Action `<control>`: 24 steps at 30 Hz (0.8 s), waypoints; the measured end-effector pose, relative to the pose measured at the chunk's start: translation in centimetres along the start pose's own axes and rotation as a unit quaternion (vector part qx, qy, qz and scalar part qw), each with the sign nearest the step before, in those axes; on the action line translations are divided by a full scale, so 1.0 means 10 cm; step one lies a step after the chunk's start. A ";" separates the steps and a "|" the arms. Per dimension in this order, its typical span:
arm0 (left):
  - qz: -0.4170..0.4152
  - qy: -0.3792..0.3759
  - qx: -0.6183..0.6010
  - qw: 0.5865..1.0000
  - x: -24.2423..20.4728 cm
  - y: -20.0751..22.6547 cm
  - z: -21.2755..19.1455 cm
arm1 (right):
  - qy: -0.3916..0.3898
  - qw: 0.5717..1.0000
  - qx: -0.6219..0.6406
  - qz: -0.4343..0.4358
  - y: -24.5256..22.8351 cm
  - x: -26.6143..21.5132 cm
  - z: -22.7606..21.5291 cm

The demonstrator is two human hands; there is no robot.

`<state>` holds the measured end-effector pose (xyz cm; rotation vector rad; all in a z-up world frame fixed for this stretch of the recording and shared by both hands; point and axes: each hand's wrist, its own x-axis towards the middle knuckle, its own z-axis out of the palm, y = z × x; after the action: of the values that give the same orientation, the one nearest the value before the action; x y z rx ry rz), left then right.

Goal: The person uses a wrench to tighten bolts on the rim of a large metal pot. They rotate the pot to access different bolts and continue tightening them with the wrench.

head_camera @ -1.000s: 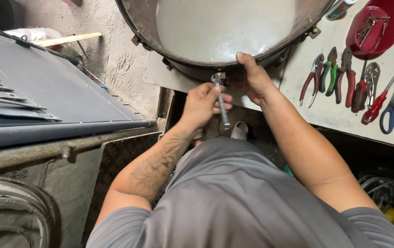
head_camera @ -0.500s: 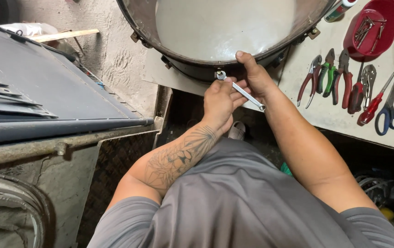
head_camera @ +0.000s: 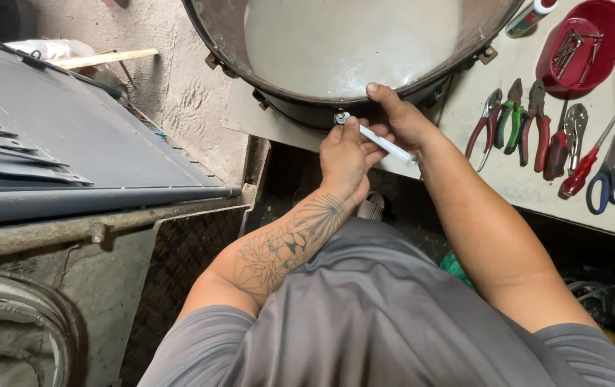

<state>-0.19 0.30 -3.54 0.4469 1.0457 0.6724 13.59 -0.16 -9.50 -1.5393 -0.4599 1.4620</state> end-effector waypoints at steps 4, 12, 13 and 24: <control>-0.009 -0.015 0.018 1.000 -0.04 0.06 -0.16 | -0.016 1.000 0.016 0.012 -0.41 -0.36 0.28; 0.314 -0.169 0.714 0.603 0.40 0.94 -0.82 | -0.078 0.997 0.019 -0.014 -0.52 -0.48 0.31; 0.355 -0.173 0.740 0.544 0.34 1.02 -0.78 | -0.084 0.996 0.025 -0.015 -0.54 -0.49 0.33; 0.047 -0.126 0.330 0.934 0.01 0.46 -0.73 | -0.108 0.993 0.044 -0.011 -0.47 -0.33 0.28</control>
<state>-8.04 3.90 -3.92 1.1446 0.9901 0.3151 11.75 0.54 -3.42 -1.3100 -0.5295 1.6186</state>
